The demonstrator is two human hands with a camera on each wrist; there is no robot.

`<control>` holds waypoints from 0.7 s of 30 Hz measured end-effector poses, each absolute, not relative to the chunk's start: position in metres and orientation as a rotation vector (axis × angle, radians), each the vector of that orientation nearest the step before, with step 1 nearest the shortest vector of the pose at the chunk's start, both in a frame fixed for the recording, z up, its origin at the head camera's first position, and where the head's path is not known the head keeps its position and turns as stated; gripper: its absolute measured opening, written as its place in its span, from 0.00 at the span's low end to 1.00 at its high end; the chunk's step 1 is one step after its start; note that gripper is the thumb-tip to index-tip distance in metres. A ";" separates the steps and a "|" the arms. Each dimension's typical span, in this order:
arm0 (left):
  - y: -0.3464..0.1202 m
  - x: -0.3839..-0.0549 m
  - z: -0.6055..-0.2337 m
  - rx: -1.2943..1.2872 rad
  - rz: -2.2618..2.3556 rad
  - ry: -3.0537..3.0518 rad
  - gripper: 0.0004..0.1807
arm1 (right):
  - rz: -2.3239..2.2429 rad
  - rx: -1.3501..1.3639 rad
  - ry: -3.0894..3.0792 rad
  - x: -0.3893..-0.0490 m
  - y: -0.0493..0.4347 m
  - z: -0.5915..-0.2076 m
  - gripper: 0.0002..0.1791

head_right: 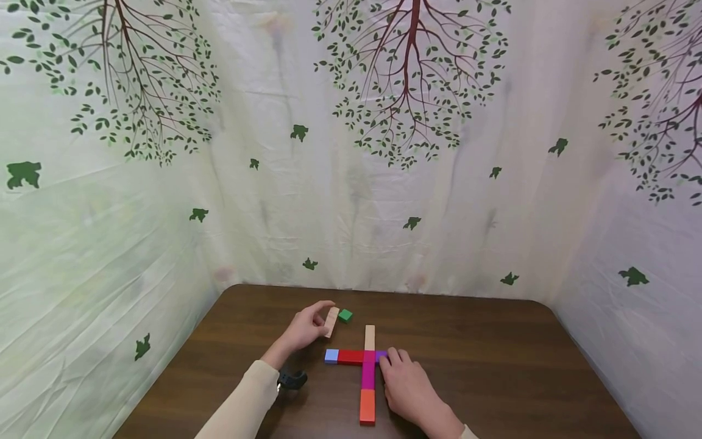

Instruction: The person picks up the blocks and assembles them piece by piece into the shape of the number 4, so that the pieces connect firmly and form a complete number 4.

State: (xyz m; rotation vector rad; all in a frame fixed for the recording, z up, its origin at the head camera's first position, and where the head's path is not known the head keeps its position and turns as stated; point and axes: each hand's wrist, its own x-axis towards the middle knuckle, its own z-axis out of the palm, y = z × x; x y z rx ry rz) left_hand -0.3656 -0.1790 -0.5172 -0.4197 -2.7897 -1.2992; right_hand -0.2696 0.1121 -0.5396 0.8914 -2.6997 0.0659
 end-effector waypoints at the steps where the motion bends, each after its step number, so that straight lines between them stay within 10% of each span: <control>1: -0.179 -0.365 -0.516 -0.429 -1.297 -2.791 0.32 | 0.066 0.891 -2.699 -0.270 0.112 -0.539 0.23; 21: -0.184 -0.362 -0.521 -0.581 -1.242 -2.901 0.31 | 0.048 0.902 -2.721 -0.270 0.113 -0.537 0.23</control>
